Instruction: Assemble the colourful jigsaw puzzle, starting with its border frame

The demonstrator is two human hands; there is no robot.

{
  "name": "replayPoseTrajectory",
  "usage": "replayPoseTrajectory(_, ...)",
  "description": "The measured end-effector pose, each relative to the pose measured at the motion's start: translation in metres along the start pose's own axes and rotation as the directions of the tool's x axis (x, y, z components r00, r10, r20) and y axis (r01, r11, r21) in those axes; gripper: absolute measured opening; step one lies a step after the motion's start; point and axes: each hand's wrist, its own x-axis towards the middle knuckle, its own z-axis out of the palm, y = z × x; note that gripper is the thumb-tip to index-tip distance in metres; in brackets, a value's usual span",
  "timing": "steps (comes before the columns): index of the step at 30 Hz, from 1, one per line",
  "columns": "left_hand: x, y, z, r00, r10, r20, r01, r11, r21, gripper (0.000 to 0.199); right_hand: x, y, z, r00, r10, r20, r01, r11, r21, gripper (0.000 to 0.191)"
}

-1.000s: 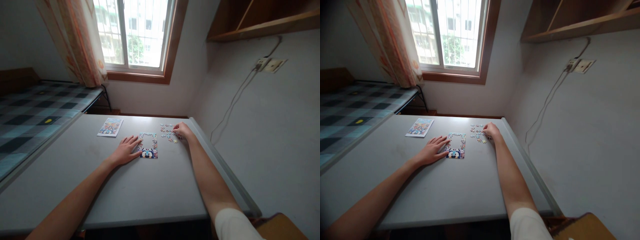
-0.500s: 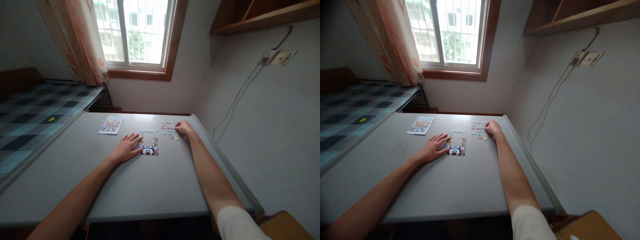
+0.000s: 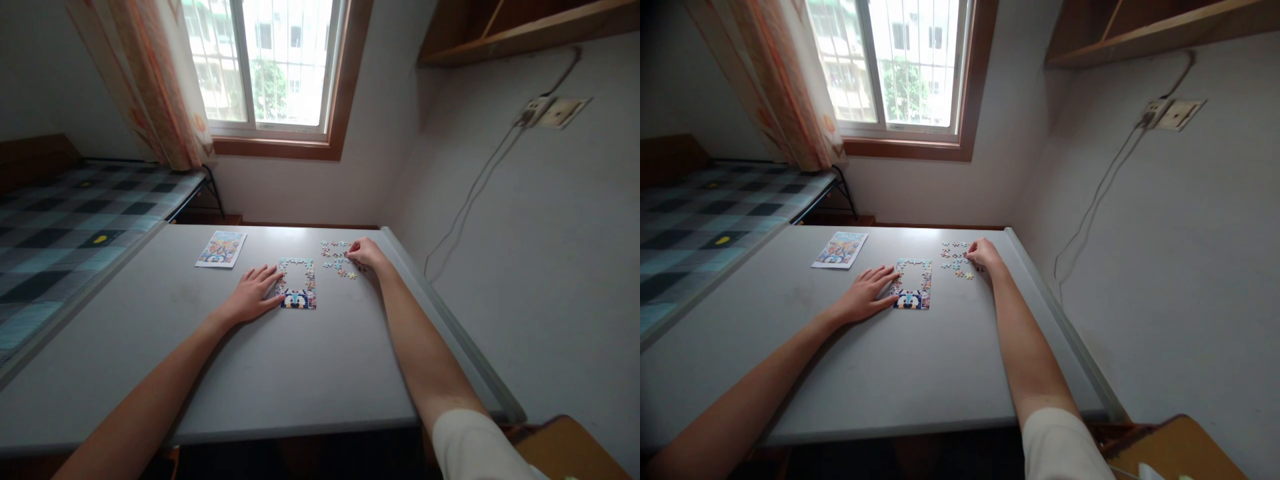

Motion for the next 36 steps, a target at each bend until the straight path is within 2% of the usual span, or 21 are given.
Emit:
replayPoseTrajectory(4, 0.000, 0.000, 0.001, 1.000, 0.001, -0.001, -0.001, 1.000, -0.003, 0.066, -0.007, -0.012, -0.012, 0.997, -0.025, -0.072, 0.035, 0.989, 0.142, 0.016)
replayPoseTrajectory(8, 0.001, -0.001, 0.002, 1.000, 0.002, -0.007, -0.002, 1.000, -0.005, 0.065, -0.027, -0.030, -0.028, 0.976, -0.154, -0.153, 0.200, 0.912, 0.357, 0.014)
replayPoseTrajectory(10, 0.001, -0.001, 0.002, 1.000, 0.001, -0.005, -0.001, 1.000, -0.008, 0.066, -0.043, -0.037, -0.028, 0.973, -0.200, -0.119, 0.232, 0.871, 0.432, 0.014)
replayPoseTrajectory(14, 0.002, 0.000, 0.000, 1.000, -0.005, 0.004, 0.005, 1.000, -0.006, 0.066, -0.073, -0.045, -0.006, 0.958, -0.268, 0.100, 0.170, 0.816, 0.553, 0.010)
replayPoseTrajectory(16, 0.002, 0.001, 0.000, 1.000, -0.010, 0.004, 0.011, 1.000, -0.003, 0.065, -0.083, -0.047, 0.013, 0.940, -0.313, 0.133, 0.170, 0.771, 0.614, 0.011)
replayPoseTrajectory(20, 0.002, 0.000, 0.001, 1.000, -0.007, -0.006, 0.007, 1.000, -0.006, 0.064, -0.090, -0.051, 0.046, 0.922, -0.373, 0.101, 0.217, 0.715, 0.664, 0.018)
replayPoseTrajectory(23, 0.001, -0.002, 0.002, 1.000, -0.004, -0.009, 0.004, 1.000, -0.005, 0.064, -0.090, -0.052, 0.059, 0.925, -0.378, 0.045, 0.255, 0.702, 0.665, 0.017)
replayPoseTrajectory(30, 0.001, -0.001, 0.001, 1.000, -0.007, -0.012, 0.007, 1.000, -0.006, 0.063, -0.088, -0.045, 0.067, 0.918, -0.395, -0.033, 0.319, 0.688, 0.652, 0.014)
replayPoseTrajectory(36, 0.002, -0.002, 0.003, 1.000, -0.005, -0.022, 0.005, 1.000, -0.003, 0.063, -0.085, -0.043, 0.069, 0.915, -0.400, -0.047, 0.341, 0.705, 0.622, 0.013)
